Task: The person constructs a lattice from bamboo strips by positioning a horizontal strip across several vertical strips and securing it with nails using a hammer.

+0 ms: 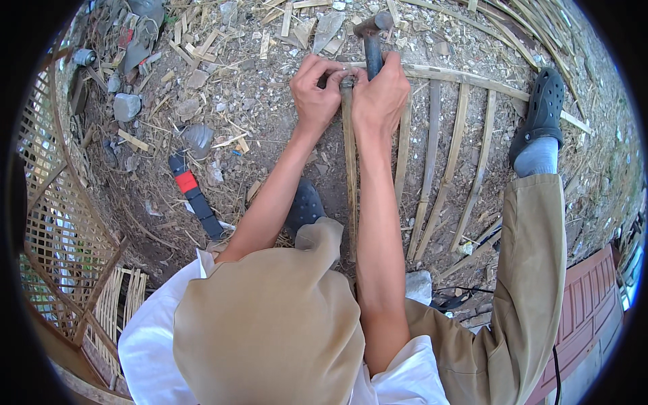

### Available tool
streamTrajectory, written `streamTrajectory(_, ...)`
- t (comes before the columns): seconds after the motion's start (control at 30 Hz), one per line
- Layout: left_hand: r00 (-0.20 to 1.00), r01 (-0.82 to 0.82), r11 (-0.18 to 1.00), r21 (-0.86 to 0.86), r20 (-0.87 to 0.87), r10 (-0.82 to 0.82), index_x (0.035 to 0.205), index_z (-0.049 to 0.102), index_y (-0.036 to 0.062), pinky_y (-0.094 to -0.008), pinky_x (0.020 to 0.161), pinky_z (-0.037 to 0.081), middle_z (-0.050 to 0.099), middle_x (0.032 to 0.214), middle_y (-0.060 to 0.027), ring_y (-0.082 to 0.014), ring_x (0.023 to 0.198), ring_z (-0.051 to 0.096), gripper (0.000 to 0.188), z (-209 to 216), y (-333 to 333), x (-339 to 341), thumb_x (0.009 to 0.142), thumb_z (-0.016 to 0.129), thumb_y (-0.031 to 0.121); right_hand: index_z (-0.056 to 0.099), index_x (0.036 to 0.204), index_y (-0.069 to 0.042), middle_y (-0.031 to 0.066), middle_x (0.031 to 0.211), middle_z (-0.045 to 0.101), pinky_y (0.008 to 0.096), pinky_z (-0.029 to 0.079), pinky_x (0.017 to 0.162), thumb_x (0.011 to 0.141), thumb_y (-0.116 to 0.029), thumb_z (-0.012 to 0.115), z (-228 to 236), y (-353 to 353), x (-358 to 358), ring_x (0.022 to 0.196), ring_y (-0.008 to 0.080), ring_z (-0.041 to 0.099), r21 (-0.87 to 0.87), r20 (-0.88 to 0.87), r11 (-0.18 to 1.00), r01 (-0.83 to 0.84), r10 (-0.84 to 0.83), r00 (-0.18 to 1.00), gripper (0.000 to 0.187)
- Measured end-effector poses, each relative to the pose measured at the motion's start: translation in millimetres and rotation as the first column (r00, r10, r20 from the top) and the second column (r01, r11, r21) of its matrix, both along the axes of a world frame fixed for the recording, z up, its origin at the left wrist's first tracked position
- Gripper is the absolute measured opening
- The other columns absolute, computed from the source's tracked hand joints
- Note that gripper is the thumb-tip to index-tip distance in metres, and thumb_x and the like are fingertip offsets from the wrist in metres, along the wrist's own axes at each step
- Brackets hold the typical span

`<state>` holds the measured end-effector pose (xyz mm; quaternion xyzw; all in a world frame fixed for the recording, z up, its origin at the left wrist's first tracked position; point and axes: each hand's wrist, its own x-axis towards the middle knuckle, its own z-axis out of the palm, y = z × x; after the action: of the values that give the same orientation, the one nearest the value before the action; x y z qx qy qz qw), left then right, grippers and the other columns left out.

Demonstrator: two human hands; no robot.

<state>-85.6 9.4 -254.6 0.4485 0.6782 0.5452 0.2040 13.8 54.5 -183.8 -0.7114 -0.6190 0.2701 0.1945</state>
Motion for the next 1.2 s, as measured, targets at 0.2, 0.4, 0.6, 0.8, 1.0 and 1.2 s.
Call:
streamTrajectory(0.2, 0.997, -0.019, 1.0, 0.021, 0.08, 0.017, 0.097, 0.079, -0.0005, -0.0318, 0.076, 0.059, 0.072, 0.097, -0.0088, -0.019, 0.084, 0.072, 0.014, 1.8, -3.1, -6.1, 0.087, 0.08, -0.01, 0.06, 0.113, 0.004, 0.0319, 0.099, 0.072, 0.0595, 0.053, 0.083, 0.092, -0.005, 0.085, -2.4, -4.7, -4.3, 0.096, 0.0544, 0.073, 0.045, 0.016, 0.999, -0.005, 0.004, 1.0, 0.034)
streamTrajectory(0.4, 0.964, 0.039, 0.999, 0.029, 0.261, -0.045, 0.11, 0.074, -0.004, -0.0257, 0.082, 0.06, 0.071, 0.109, -0.0061, -0.0106, 0.095, 0.071, 0.011, 12.1, 3.0, -32.9, 0.099, 0.076, -0.008, 0.059, 0.114, 0.004, 0.0317, 0.099, 0.071, 0.0597, 0.053, 0.083, 0.091, -0.002, 0.085, -2.9, -4.3, -1.2, 0.096, 0.0557, 0.071, 0.053, 0.029, 0.998, -0.027, 0.025, 0.999, 0.035)
streamTrajectory(0.6, 0.959, 0.093, 0.996, -0.019, 0.27, -0.084, 0.113, 0.075, -0.0015, -0.0249, 0.08, 0.059, 0.073, 0.099, -0.0036, -0.0072, 0.09, 0.069, 0.017, 7.5, 4.0, -40.0, 0.098, 0.079, -0.007, 0.058, 0.113, 0.004, 0.0316, 0.1, 0.071, 0.0597, 0.053, 0.083, 0.091, -0.002, 0.085, -4.0, -3.8, -2.7, 0.096, 0.0559, 0.071, 0.048, 0.041, 0.998, -0.037, 0.035, 0.999, 0.035)
streamTrajectory(0.8, 0.977, 0.203, 0.976, -0.081, 0.078, -0.196, 0.103, 0.078, 0.0013, -0.0273, 0.07, 0.053, 0.074, 0.095, -0.0042, -0.0099, 0.078, 0.065, 0.016, 12.4, 0.9, -33.9, 0.089, 0.084, -0.006, 0.057, 0.113, 0.004, 0.0319, 0.1, 0.071, 0.0603, 0.053, 0.083, 0.091, -0.003, 0.085, -8.8, -3.9, 0.7, 0.096, 0.0566, 0.07, 0.086, 0.04, 0.995, -0.051, 0.048, 0.998, 0.036)
streamTrajectory(1.0, 0.985, 0.171, 0.984, -0.044, 0.043, -0.169, 0.098, 0.079, 0.0028, -0.0302, 0.066, 0.05, 0.074, 0.094, -0.0052, -0.0137, 0.072, 0.062, 0.018, 15.0, 0.7, -20.9, 0.083, 0.085, -0.006, 0.056, 0.113, 0.004, 0.032, 0.099, 0.07, 0.0606, 0.052, 0.082, 0.091, -0.002, 0.084, -12.9, -3.9, 2.1, 0.096, 0.0575, 0.069, 0.102, 0.018, 0.993, -0.059, 0.057, 0.998, 0.036)
streamTrajectory(1.2, 0.991, 0.135, 0.989, -0.061, 0.021, -0.134, 0.095, 0.079, 0.0009, -0.0302, 0.061, 0.05, 0.074, 0.094, -0.0056, -0.0145, 0.067, 0.062, 0.018, 13.4, 2.8, -15.9, 0.082, 0.081, -0.012, 0.057, 0.112, 0.004, 0.0319, 0.099, 0.07, 0.0604, 0.052, 0.082, 0.091, 0.0, 0.083, -11.1, -4.1, 1.2, 0.096, 0.0574, 0.069, 0.096, 0.014, 0.994, -0.052, 0.051, 0.999, 0.034)
